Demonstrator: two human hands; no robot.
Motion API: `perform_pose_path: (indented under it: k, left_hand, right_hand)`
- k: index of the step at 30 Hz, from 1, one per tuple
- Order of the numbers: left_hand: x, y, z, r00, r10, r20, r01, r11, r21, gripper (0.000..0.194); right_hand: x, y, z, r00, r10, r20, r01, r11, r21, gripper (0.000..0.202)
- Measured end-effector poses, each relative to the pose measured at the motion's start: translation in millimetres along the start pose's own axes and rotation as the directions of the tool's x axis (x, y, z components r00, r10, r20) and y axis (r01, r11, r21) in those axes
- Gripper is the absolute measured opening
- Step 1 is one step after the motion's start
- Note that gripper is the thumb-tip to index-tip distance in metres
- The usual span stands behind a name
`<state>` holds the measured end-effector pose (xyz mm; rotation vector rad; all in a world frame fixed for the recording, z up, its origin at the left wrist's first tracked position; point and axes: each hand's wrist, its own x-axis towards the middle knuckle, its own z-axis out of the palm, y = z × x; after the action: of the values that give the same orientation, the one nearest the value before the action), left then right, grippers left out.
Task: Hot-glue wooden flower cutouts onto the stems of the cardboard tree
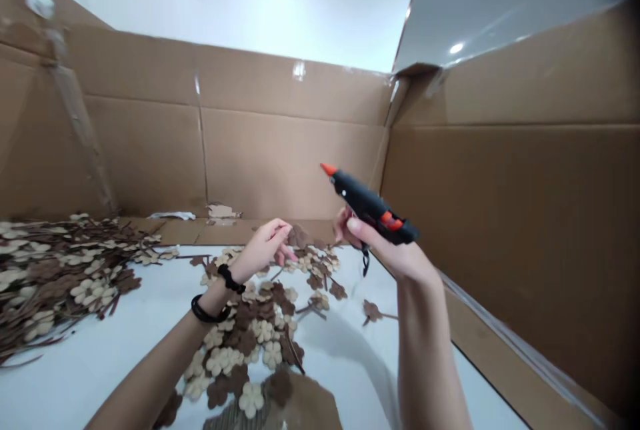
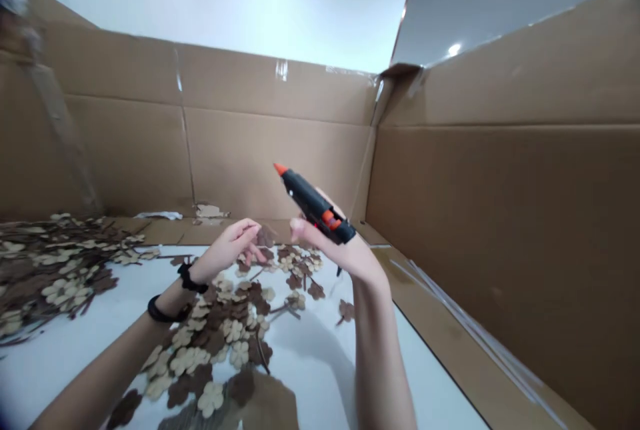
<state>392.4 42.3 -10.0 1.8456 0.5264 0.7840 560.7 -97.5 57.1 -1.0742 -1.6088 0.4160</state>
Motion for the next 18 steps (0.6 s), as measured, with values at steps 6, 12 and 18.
perform_pose_path:
  k: [6, 12, 18]
  left_hand:
    - [-25.3, 46.6, -23.0, 0.977, 0.004, -0.215, -0.085, 0.924, -0.373, 0.032]
    - [-38.9, 66.3, -24.7, 0.961, 0.016, -0.277, -0.147, 0.876, -0.46, 0.037]
    - [-44.9, 72.7, -26.1, 0.972, -0.007, -0.235, -0.104, 0.886, -0.453, 0.041]
  right_hand:
    - [11.1, 13.3, 17.2, 0.967, 0.249, -0.061, -0.25, 0.968, -0.01, 0.068]
    - [19.9, 20.1, 28.6, 0.975, 0.216, -0.043, -0.216, 0.976, 0.018, 0.068]
    - [20.5, 26.3, 32.8, 0.967, 0.243, -0.072, -0.24, 0.969, 0.051, 0.066]
